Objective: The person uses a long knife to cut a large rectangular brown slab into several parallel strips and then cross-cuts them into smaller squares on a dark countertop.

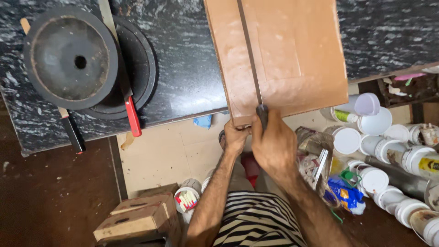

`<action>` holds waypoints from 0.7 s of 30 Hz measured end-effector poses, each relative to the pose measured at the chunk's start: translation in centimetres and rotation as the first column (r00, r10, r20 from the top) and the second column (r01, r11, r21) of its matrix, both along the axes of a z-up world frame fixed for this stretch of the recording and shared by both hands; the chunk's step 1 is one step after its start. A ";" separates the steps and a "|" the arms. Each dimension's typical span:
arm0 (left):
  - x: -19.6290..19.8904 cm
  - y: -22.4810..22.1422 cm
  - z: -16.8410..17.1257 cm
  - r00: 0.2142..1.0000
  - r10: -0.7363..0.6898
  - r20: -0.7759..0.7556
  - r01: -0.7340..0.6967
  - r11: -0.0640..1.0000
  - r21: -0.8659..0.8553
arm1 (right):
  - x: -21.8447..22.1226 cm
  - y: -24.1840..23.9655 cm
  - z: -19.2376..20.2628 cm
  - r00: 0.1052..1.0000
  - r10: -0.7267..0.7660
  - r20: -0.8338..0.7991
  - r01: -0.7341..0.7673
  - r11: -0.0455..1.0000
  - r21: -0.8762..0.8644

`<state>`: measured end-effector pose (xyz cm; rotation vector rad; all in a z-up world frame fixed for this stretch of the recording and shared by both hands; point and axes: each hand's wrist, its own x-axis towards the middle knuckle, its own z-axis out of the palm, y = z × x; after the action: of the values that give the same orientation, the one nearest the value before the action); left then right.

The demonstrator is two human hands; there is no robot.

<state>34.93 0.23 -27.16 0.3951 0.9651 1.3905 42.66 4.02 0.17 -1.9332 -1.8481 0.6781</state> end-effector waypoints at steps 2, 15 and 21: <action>-0.1 -0.1 0.4 0.999 -0.003 -0.036 0.003 1.000 0.014 | -0.8 1.0 -0.4 0.999 -0.021 -0.025 0.020 1.000 -0.013; 0.3 -0.1 2.0 0.991 0.017 -0.130 -0.023 0.999 -0.039 | -2.8 4.2 -2.1 0.999 -0.018 0.037 0.022 0.994 -0.109; 0.5 -0.3 0.1 0.995 0.046 -0.093 -0.051 0.997 -0.051 | -2.9 4.3 -2.0 0.998 0.001 0.069 0.004 0.997 -0.072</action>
<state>35.42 -0.11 -27.04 0.4007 1.0909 1.3974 39.74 8.32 -1.83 -2.0274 -1.8870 0.6955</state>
